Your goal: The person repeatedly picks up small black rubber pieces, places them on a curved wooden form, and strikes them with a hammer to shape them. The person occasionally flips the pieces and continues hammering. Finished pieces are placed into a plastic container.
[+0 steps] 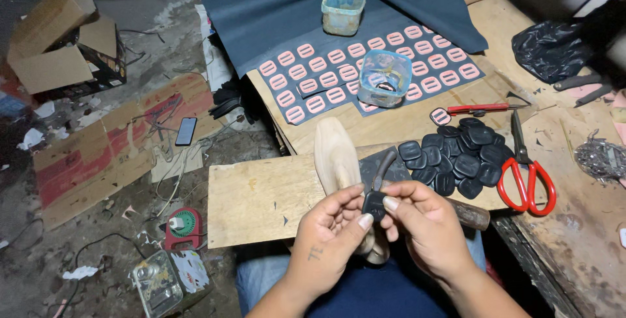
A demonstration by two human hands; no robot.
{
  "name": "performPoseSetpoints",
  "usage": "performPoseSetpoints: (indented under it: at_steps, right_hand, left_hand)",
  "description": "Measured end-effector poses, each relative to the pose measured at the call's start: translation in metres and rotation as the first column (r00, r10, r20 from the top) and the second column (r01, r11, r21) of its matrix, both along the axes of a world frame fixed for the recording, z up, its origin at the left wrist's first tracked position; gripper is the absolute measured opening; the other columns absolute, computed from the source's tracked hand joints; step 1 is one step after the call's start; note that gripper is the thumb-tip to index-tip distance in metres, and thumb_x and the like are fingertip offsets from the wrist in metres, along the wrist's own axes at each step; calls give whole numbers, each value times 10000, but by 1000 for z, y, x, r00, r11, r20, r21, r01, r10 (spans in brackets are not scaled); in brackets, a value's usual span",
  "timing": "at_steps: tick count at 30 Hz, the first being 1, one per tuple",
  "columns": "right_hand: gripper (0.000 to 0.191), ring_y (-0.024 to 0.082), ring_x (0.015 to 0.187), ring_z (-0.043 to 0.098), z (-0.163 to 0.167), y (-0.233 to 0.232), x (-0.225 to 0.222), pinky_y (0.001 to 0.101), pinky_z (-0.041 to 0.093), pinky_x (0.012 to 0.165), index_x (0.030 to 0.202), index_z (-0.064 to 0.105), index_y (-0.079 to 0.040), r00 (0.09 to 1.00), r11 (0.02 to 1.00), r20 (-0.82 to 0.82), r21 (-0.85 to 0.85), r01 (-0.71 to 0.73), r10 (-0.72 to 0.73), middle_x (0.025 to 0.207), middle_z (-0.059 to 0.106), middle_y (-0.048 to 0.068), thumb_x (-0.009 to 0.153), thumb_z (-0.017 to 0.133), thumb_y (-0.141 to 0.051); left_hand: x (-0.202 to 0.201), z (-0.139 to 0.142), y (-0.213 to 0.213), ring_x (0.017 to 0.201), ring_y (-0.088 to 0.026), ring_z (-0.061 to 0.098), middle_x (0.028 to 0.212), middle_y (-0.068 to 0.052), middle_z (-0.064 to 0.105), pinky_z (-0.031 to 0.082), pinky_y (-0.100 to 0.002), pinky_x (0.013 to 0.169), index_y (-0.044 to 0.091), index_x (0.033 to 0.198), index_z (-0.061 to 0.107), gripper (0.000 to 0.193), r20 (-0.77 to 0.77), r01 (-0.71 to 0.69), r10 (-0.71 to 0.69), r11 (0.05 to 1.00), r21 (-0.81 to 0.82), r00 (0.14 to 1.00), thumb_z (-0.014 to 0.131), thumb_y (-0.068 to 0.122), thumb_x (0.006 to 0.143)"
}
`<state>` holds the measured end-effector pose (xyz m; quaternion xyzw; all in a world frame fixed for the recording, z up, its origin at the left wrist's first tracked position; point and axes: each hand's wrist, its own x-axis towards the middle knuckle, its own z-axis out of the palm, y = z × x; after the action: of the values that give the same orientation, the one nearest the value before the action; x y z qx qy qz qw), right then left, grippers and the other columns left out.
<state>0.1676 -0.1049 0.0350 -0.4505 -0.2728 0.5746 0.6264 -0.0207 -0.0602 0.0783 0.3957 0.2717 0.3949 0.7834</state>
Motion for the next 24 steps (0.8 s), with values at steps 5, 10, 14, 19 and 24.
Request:
performPoseSetpoints:
  at_steps: [5, 10, 14, 19, 24]
  right_hand:
    - [166, 181, 687, 704, 1, -4, -4, 320, 572, 634, 1097, 623, 20, 989, 1000, -146, -14, -24, 21, 809, 717, 124, 969, 621, -85]
    - [160, 190, 696, 720, 6, -5, -4, 329, 582, 629, 1087, 619, 19, 988, 998, -143, -27, -63, 58, 816, 727, 131, 962, 616, -81]
    - [276, 121, 775, 686, 13, -6, -8, 283, 577, 707, 1188, 627, 24, 967, 994, 252, 112, -1, -28, 923, 715, 79, 921, 652, -45]
    - [237, 74, 701, 675, 24, -6, -11, 243, 559, 639, 1099, 723, -23, 578, 971, 790, 240, 17, -205, 858, 740, 20, 870, 753, -77]
    - [234, 82, 669, 643, 26, -6, -20, 248, 560, 617, 1047, 688, -6, 543, 985, 822, 141, 101, -173, 806, 700, 30, 838, 744, -94]
  left_hand:
    - [-5, -6, 0, 939, -103, 636, 1115, -57, 651, 533, -246, 810, -55, 1172, 696, 187, -101, 17, 16, 950, 312, 995, 636, 22, 1012]
    - [-8, -15, 1, 855, -89, 646, 988, -45, 698, 546, -248, 770, -41, 1092, 677, 131, -85, 24, -15, 994, 109, 996, 651, 28, 984]
    - [-7, -15, 6, 756, -84, 646, 898, -53, 725, 540, -245, 709, -46, 1077, 677, 140, -101, 14, -12, 1000, 22, 995, 626, 50, 989]
    - [-8, -6, 0, 724, -67, 649, 887, -66, 732, 548, -228, 659, -55, 1078, 684, 154, -270, 6, 49, 980, 198, 962, 634, 64, 995]
    - [-6, 0, -12, 757, -78, 658, 895, -82, 701, 543, -211, 682, -6, 1112, 696, 112, -358, 37, 337, 682, 730, 871, 666, 35, 1012]
